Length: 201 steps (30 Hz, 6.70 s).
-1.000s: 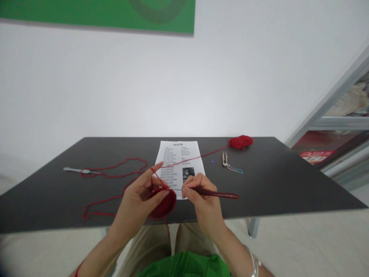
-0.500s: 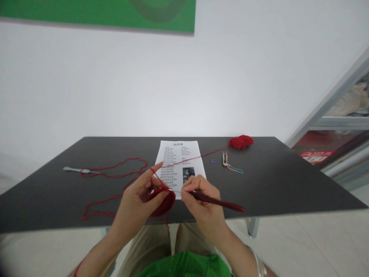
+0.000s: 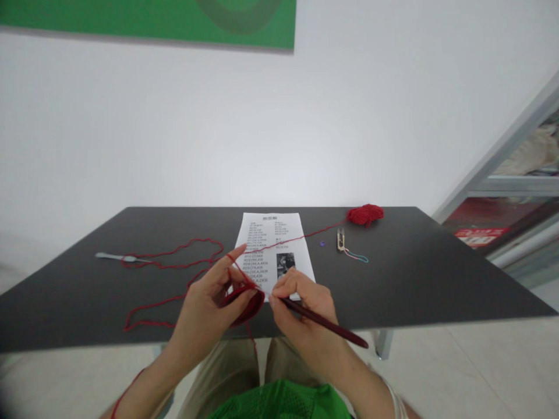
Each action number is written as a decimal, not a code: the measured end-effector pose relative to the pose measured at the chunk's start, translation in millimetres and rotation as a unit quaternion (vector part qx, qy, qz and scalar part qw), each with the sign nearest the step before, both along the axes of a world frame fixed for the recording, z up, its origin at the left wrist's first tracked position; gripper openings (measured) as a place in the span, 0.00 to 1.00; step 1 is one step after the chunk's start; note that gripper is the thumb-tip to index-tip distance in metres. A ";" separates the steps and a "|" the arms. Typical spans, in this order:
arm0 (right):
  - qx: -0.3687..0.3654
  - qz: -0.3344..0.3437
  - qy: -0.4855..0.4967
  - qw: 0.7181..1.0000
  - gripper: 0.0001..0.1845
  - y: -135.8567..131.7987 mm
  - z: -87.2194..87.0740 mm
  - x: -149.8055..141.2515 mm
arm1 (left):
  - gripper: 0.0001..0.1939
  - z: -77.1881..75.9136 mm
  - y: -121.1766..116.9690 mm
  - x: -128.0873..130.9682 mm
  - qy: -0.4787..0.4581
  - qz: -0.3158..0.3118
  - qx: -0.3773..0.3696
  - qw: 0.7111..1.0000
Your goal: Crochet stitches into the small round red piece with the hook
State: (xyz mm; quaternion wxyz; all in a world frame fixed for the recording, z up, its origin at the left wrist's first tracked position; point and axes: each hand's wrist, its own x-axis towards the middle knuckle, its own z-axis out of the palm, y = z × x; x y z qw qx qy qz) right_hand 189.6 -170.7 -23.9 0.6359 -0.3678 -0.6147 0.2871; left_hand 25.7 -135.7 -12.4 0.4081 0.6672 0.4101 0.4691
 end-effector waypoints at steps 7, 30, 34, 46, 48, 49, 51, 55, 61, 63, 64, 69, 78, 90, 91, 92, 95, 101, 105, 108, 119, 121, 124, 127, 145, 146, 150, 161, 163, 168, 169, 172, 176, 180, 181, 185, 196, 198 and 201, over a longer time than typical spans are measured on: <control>-0.013 -0.022 0.033 0.999 0.09 -2.5 -4.2 -5.7 | 0.34 1.4 -0.6 0.6 0.001 -0.006 -0.004 1.000; -0.140 0.124 0.287 0.940 0.07 6.5 -21.6 -16.6 | 0.46 11.1 3.7 2.4 -0.154 -0.097 -0.199 0.963; -0.068 0.094 0.237 0.965 0.05 7.0 -35.9 -16.3 | 0.47 9.9 4.1 0.7 -0.186 -0.116 -0.253 0.942; 0.196 -0.049 -0.076 0.976 0.12 11.6 -37.0 -20.6 | 0.50 3.7 -3.4 7.4 -0.186 -0.075 -0.212 0.957; 0.267 -0.083 -0.214 0.936 0.12 16.3 -36.5 -15.0 | 0.49 3.0 -5.1 9.7 -0.181 -0.052 -0.194 0.963; 0.297 -0.112 -0.263 0.911 0.11 18.4 -37.4 -13.0 | 0.48 2.6 -5.5 10.6 -0.189 -0.044 -0.193 0.962; 0.345 -0.162 -0.302 0.874 0.11 21.2 -40.5 -11.6 | 0.47 2.5 -5.2 11.7 -0.224 -0.050 -0.219 0.948; 0.322 -0.127 -0.160 0.924 0.12 22.3 -44.3 -19.8 | 0.46 6.1 -1.4 9.6 -0.279 -0.094 -0.333 0.896; 0.082 -0.014 0.119 0.989 0.06 15.0 -48.4 -24.3 | 0.46 7.2 5.2 2.8 -0.289 -0.094 -0.350 0.886; 0.074 -0.002 0.129 0.989 0.07 11.3 -50.7 -19.8 | 0.46 5.7 6.5 1.5 -0.285 -0.097 -0.332 0.894; 0.077 0.001 0.124 0.989 0.08 9.5 -51.2 -17.4 | 0.46 5.1 7.0 0.9 -0.282 -0.100 -0.327 0.896; 0.102 0.011 0.068 0.992 0.12 4.4 -42.5 -7.2 | 0.44 6.5 8.3 -2.3 -0.254 -0.126 -0.323 0.903; 0.044 0.113 0.060 0.991 0.07 6.6 -21.7 11.2 | 0.42 10.9 10.9 -11.8 -0.195 -0.174 -0.326 0.908; -0.043 0.242 0.048 0.968 0.07 13.7 -4.2 28.2 | 0.38 15.0 17.5 -20.5 -0.167 -0.247 -0.390 0.871; -0.064 0.262 0.078 0.960 0.07 16.2 -3.2 27.8 | 0.38 15.6 17.8 -20.3 -0.164 -0.258 -0.389 0.869; -0.092 0.281 0.117 0.948 0.07 18.5 -2.6 26.3 | 0.37 16.3 17.6 -19.4 -0.160 -0.261 -0.379 0.873; -0.179 0.310 0.248 0.900 0.09 21.5 -3.1 14.7 | 0.37 17.1 13.3 -11.9 -0.151 -0.190 -0.293 0.925; -0.175 0.158 0.363 0.902 0.08 12.5 -15.3 -20.6 | 0.38 7.8 1.3 9.8 -0.161 -0.024 -0.173 0.971; -0.122 0.091 0.360 0.920 0.08 13.5 -22.7 -27.7 | 0.38 3.6 2.7 8.9 -0.216 -0.059 -0.253 0.941; -0.127 0.094 0.342 0.926 0.08 16.7 -23.0 -24.4 | 0.38 4.1 5.1 4.2 -0.228 -0.091 -0.297 0.923; -0.098 0.155 0.197 0.963 0.11 23.2 -10.8 -1.2 | 0.36 9.1 0.3 0.3 -0.177 -0.073 -0.206 0.960; -0.086 0.169 0.144 0.971 0.10 25.1 -5.5 7.1 | 0.36 10.1 0.3 -1.1 -0.171 -0.070 -0.203 0.962; -0.072 0.168 0.050 0.982 0.09 25.5 2.8 17.2 | 0.36 12.1 -0.1 -1.4 -0.172 -0.053 -0.197 0.964; -0.051 0.149 -0.005 0.987 0.08 24.1 6.2 21.4 | 0.39 14.2 -1.2 -0.2 -0.174 -0.038 -0.202 0.963; 0.130 -0.080 -0.142 0.978 0.09 1.5 -9.5 -10.3 | 0.37 3.8 -0.5 11.5 -0.131 0.036 -0.113 0.984; 0.137 -0.088 -0.142 0.976 0.10 0.9 -11.1 -13.1 | 0.36 1.7 -0.1 11.5 -0.124 0.041 -0.101 0.986; 0.077 -0.111 -0.064 0.989 0.09 1.2 -17.9 -20.8 | 0.34 -3.4 -0.9 9.6 -0.067 0.059 -0.053 0.995; 0.235 0.025 -0.194 0.952 0.14 27.7 -30.3 3.4 | 0.43 5.9 10.8 0.0 -0.204 -0.135 -0.289 0.926; 0.290 0.007 -0.239 0.927 0.13 28.5 -34.7 4.2 | 0.41 3.4 13.8 -0.6 -0.221 -0.165 -0.340 0.899; 0.247 -0.124 -0.181 0.944 0.11 19.6 -49.7 -16.3 | 0.43 -3.2 8.3 8.1 -0.187 -0.062 -0.201 0.960; 0.183 -0.126 -0.109 0.969 0.10 17.7 -50.5 -21.0 | 0.44 -3.6 6.7 9.1 -0.166 -0.041 -0.168 0.971; 0.018 -0.026 0.128 0.991 0.05 15.1 -46.1 -26.9 | 0.42 -3.7 4.8 7.4 -0.111 -0.009 -0.105 0.988; -0.066 0.053 0.195 0.977 0.06 14.2 -33.4 -16.6 | 0.39 -4.3 7.9 1.0 -0.053 -0.001 -0.053 0.997; 0.069 -0.001 -0.030 0.997 0.09 7.6 -24.6 -6.9 | 0.36 -2.6 8.0 -0.8 0.007 0.007 0.007 1.000; 0.085 -0.009 -0.061 0.994 0.10 5.6 -22.9 -6.2 | 0.35 -1.7 7.0 -0.8 0.024 0.012 0.020 0.999; -0.017 -0.029 0.005 0.999 0.07 -0.5 -16.4 -5.3 | 0.34 1.3 2.3 -2.0 0.082 0.019 0.044 0.995; -0.198 0.154 0.259 0.933 0.09 10.8 -8.4 -3.5 | 0.37 8.8 5.1 -2.8 -0.051 -0.044 -0.064 0.996; -0.171 0.128 0.250 0.945 0.09 12.7 -16.1 -10.7 | 0.39 8.5 3.8 1.7 -0.086 -0.032 -0.091 0.992; 0.002 -0.008 0.079 0.997 0.07 15.1 -33.9 -18.2 | 0.43 4.8 3.1 7.1 -0.148 -0.041 -0.162 0.975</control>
